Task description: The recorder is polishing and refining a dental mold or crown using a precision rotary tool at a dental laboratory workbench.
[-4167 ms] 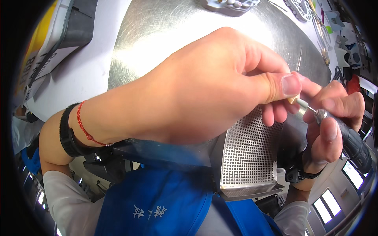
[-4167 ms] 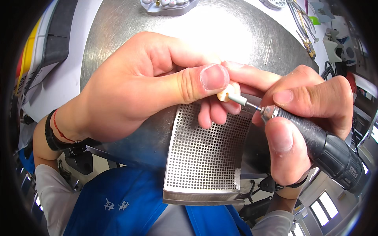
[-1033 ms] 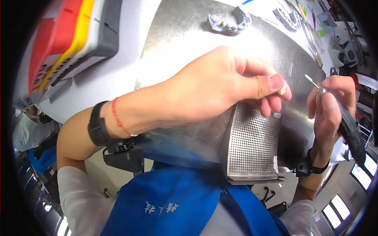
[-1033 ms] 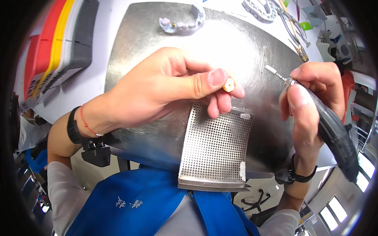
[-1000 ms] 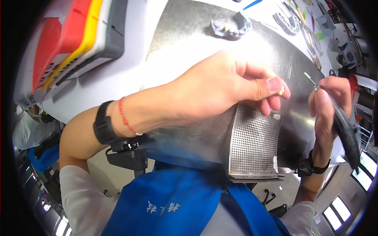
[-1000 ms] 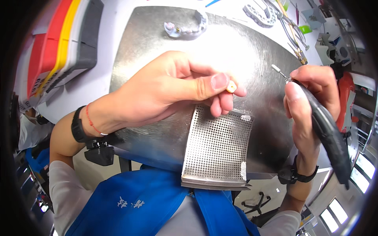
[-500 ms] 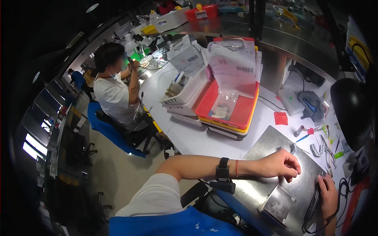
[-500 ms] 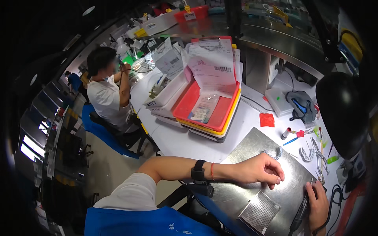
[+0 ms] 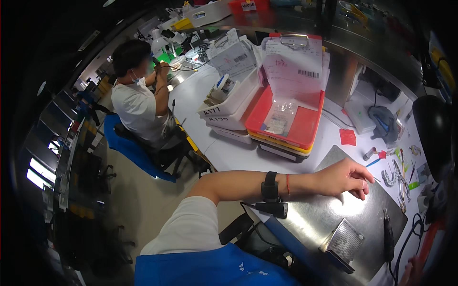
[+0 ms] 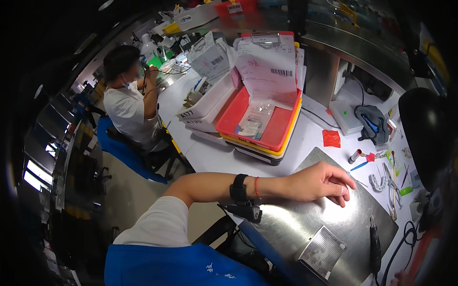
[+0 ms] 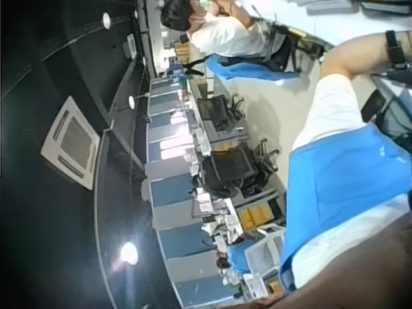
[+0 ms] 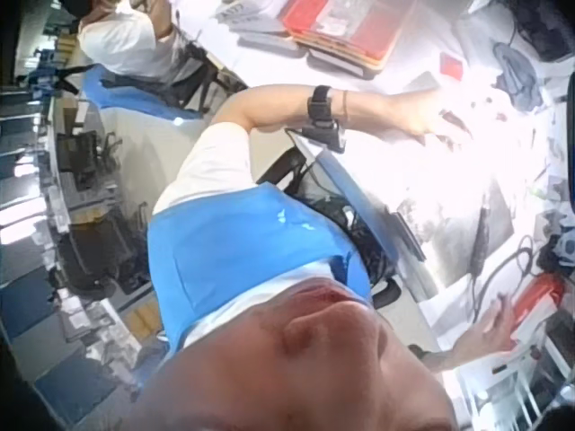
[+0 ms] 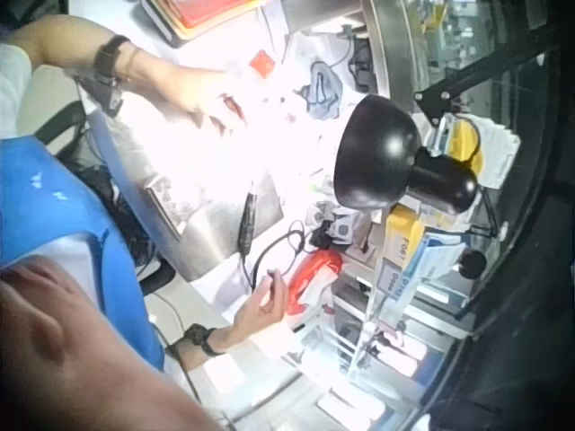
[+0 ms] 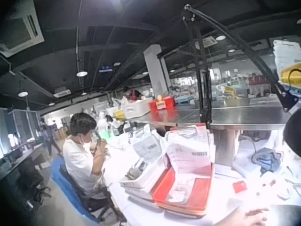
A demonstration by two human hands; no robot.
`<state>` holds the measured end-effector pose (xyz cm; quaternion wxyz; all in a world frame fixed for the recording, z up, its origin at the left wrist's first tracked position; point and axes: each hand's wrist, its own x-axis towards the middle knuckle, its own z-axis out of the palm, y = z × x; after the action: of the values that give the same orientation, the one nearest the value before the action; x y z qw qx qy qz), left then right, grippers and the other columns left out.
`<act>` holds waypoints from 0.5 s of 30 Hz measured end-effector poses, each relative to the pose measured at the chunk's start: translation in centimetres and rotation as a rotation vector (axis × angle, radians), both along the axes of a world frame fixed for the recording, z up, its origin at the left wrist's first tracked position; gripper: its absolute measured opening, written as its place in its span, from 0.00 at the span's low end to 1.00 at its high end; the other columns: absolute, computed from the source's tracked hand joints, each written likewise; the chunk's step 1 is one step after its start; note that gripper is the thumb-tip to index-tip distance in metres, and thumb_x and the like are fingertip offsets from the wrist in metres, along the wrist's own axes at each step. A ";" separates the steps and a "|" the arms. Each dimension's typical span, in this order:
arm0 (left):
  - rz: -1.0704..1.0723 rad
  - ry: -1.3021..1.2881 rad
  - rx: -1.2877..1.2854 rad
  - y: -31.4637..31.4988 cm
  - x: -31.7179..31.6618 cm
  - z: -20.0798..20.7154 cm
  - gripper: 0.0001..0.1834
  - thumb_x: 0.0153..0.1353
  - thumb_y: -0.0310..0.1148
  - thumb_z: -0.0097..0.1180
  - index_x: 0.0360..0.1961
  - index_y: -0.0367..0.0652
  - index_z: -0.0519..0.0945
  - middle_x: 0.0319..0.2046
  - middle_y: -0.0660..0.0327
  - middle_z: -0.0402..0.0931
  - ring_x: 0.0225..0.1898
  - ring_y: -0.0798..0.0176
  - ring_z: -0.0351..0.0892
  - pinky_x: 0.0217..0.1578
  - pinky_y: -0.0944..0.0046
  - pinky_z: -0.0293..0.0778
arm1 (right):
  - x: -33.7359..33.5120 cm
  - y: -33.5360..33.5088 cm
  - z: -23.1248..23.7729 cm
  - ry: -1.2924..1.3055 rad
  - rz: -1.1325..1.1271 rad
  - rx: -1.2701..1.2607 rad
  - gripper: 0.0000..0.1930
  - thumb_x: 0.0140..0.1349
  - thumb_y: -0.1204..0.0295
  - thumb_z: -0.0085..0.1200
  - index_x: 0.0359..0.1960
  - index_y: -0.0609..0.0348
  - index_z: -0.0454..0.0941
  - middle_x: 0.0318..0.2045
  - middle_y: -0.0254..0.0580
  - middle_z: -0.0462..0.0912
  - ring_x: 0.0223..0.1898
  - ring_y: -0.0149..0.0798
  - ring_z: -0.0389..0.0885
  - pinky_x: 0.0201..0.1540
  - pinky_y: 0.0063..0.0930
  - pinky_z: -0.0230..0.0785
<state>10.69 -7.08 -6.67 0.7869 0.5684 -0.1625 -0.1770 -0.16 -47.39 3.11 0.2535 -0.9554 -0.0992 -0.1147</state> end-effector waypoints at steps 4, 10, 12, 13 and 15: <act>0.095 -0.116 0.082 0.7 -0.1 0.0 0.20 0.72 0.27 0.54 0.60 0.25 0.72 0.41 0.49 0.86 0.44 0.62 0.88 0.50 0.65 0.83 | 7.1 13.4 -2.2 -0.085 0.471 0.183 0.19 0.59 0.87 0.59 0.53 0.67 0.82 0.44 0.48 0.84 0.42 0.37 0.83 0.47 0.27 0.74; 0.128 -0.094 0.122 1.6 1.1 -0.1 0.24 0.71 0.29 0.57 0.63 0.25 0.71 0.45 0.47 0.86 0.47 0.60 0.88 0.51 0.65 0.84 | 13.9 20.4 -6.4 -0.134 0.621 0.210 0.11 0.58 0.79 0.67 0.44 0.63 0.87 0.36 0.40 0.86 0.37 0.35 0.85 0.42 0.26 0.77; 0.124 -0.063 0.100 1.9 1.3 -0.6 0.24 0.72 0.30 0.57 0.64 0.26 0.71 0.45 0.49 0.86 0.46 0.61 0.88 0.50 0.66 0.84 | 14.2 20.6 -7.0 -0.090 0.629 0.190 0.12 0.59 0.79 0.67 0.45 0.63 0.87 0.36 0.40 0.86 0.37 0.33 0.85 0.42 0.26 0.77; 0.111 -0.068 0.101 2.1 1.3 -0.7 0.24 0.72 0.31 0.57 0.64 0.27 0.71 0.45 0.50 0.86 0.46 0.62 0.88 0.49 0.66 0.84 | 14.4 20.7 -7.4 -0.065 0.629 0.230 0.12 0.59 0.80 0.66 0.45 0.62 0.87 0.36 0.40 0.85 0.37 0.33 0.84 0.42 0.25 0.77; 0.089 -0.043 0.083 2.5 1.0 -0.3 0.22 0.72 0.31 0.58 0.63 0.30 0.74 0.44 0.53 0.86 0.46 0.67 0.86 0.49 0.68 0.83 | 14.6 21.0 -8.0 -0.026 0.604 0.273 0.12 0.60 0.80 0.66 0.46 0.62 0.87 0.38 0.39 0.84 0.38 0.30 0.82 0.42 0.23 0.75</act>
<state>11.74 -4.57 -6.96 0.7659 0.6110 -0.1465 -0.1365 14.42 -26.36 -4.90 0.4003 -0.8385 -0.3649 -0.0587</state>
